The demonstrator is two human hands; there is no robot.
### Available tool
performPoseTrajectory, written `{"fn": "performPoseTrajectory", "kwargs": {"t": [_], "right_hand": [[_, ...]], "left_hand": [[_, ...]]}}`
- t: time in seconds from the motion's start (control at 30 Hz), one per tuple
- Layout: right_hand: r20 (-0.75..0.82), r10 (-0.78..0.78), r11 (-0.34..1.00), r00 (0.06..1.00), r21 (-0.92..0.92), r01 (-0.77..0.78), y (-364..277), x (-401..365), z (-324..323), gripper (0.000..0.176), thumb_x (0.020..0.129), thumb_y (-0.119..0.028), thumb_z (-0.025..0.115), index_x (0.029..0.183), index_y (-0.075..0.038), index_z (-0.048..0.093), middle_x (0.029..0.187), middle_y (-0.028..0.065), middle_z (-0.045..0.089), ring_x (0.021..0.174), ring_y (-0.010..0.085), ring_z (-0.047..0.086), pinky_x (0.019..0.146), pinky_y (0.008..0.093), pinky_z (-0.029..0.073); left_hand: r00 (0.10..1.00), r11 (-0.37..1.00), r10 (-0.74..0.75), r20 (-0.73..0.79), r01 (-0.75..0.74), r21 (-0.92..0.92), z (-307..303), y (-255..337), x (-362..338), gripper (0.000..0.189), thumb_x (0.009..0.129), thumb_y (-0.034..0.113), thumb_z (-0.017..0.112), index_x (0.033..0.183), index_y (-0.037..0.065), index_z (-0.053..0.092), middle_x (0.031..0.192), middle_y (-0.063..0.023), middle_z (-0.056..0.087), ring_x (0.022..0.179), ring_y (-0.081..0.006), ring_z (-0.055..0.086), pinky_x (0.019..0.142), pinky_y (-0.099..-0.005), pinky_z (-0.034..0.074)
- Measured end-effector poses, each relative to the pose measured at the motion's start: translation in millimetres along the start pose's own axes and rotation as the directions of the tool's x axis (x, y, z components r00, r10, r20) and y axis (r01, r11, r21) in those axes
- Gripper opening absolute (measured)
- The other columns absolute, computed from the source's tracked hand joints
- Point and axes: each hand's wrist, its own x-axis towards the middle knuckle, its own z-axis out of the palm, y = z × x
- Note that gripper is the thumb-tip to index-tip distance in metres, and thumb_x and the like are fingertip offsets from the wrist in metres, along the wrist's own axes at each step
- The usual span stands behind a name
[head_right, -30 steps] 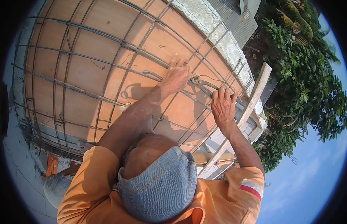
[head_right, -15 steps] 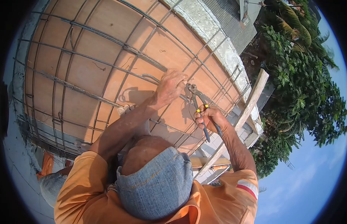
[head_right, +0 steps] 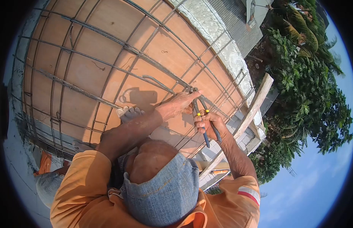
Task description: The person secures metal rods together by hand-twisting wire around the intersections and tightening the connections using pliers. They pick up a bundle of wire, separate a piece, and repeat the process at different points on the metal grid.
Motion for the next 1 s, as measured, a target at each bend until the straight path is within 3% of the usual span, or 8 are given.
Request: {"fn": "performPoseTrajectory", "kwargs": {"t": [0.37, 0.47, 0.57, 0.6, 0.63, 0.73, 0.83, 1.0], "right_hand": [[0.014, -0.084, 0.994, 0.996, 0.067, 0.083, 16.5, 6.0, 2.0, 0.026, 0.082, -0.007, 0.049, 0.108, -0.002, 0.048, 0.082, 0.0069, 0.051, 0.066, 0.0154, 0.051, 0.051, 0.0288, 0.047], [-0.239, -0.182, 0.915, 0.954, -0.396, 0.076, 15.0, -10.3, 31.2, 0.024, 0.084, -0.007, 0.051, 0.108, -0.002, 0.048, 0.081, 0.0117, 0.059, 0.063, 0.0209, 0.060, 0.051, 0.0319, 0.052], [-0.301, -0.641, 0.242, 0.706, -0.952, -0.185, 23.6, -35.9, 72.7, 0.033, 0.090, -0.016, 0.058, 0.114, 0.005, 0.049, 0.075, 0.0145, 0.064, 0.052, 0.0256, 0.061, 0.053, 0.0373, 0.053], [-0.212, -0.670, -0.174, 0.712, -0.887, -0.428, 22.7, -46.7, 91.3, 0.042, 0.090, -0.021, 0.061, 0.118, 0.007, 0.048, 0.088, 0.0187, 0.064, 0.068, 0.0312, 0.065, 0.063, 0.0418, 0.053], [-0.212, -0.668, -0.177, 0.713, -0.886, -0.429, 30.5, -48.4, 91.6, 0.042, 0.090, -0.021, 0.061, 0.118, 0.007, 0.048, 0.088, 0.0187, 0.064, 0.068, 0.0312, 0.065, 0.063, 0.0418, 0.053], [0.459, -0.733, -0.680, 0.502, -0.489, -0.546, 55.8, -46.0, 100.5, 0.062, 0.084, -0.035, 0.068, 0.124, 0.007, 0.047, 0.118, 0.0243, 0.052, 0.103, 0.0381, 0.055, 0.085, 0.0470, 0.046], [0.064, -0.760, -0.520, 0.647, -0.656, -0.547, 77.6, -18.6, 61.0, 0.076, 0.081, -0.035, 0.069, 0.131, 0.011, 0.035, 0.110, 0.0227, 0.052, 0.098, 0.0378, 0.056, 0.087, 0.0486, 0.046], [-0.123, -0.778, -0.347, 0.616, -0.733, -0.585, 78.7, -6.8, 46.5, 0.052, 0.079, -0.012, 0.062, 0.122, 0.010, 0.041, 0.102, 0.0240, 0.055, 0.093, 0.0385, 0.060, 0.073, 0.0452, 0.052]], "left_hand": [[0.981, 0.939, -0.144, -0.129, 0.095, -0.329, 30.8, -17.9, 30.2, 0.039, 0.083, 0.037, 0.069, 0.099, 0.003, 0.057, 0.084, -0.0129, 0.061, 0.077, -0.0228, 0.060, 0.055, -0.0400, 0.049], [0.985, 0.807, -0.114, 0.131, 0.169, -0.566, 30.6, -21.0, 30.9, 0.026, 0.087, 0.025, 0.065, 0.092, 0.001, 0.057, 0.072, -0.0111, 0.059, 0.061, -0.0241, 0.061, 0.052, -0.0415, 0.051], [0.992, 0.739, -0.112, 0.060, 0.123, -0.662, 36.1, -16.0, 26.9, 0.016, 0.088, 0.016, 0.065, 0.092, 0.001, 0.059, 0.065, -0.0066, 0.057, 0.054, -0.0222, 0.057, 0.053, -0.0397, 0.051], [0.997, 0.705, -0.061, 0.053, 0.081, -0.705, 38.0, -21.1, 30.3, 0.013, 0.088, 0.014, 0.064, 0.089, 0.001, 0.060, 0.064, -0.0066, 0.056, 0.053, -0.0212, 0.057, 0.053, -0.0394, 0.051], [0.999, 0.667, -0.010, 0.043, 0.039, -0.744, 39.6, -21.8, 30.7, 0.010, 0.087, 0.011, 0.064, 0.087, 0.001, 0.060, 0.063, -0.0066, 0.056, 0.053, -0.0203, 0.056, 0.054, -0.0390, 0.052], [0.999, 0.661, -0.016, -0.046, -0.024, -0.750, 46.9, -17.5, 25.3, 0.009, 0.085, 0.006, 0.060, 0.079, 0.002, 0.054, 0.059, -0.0065, 0.052, 0.045, -0.0203, 0.052, 0.048, -0.0396, 0.052], [0.996, 0.660, -0.023, -0.085, -0.049, -0.750, 47.9, -22.9, 23.2, 0.008, 0.084, 0.004, 0.060, 0.079, 0.002, 0.054, 0.058, -0.0059, 0.051, 0.043, -0.0187, 0.049, 0.045, -0.0374, 0.049], [0.974, 0.721, -0.046, -0.224, -0.123, -0.682, 49.7, -27.0, 27.4, 0.014, 0.082, 0.009, 0.066, 0.078, 0.003, 0.054, 0.056, -0.0051, 0.050, 0.040, -0.0165, 0.047, 0.037, -0.0306, 0.042]]}}
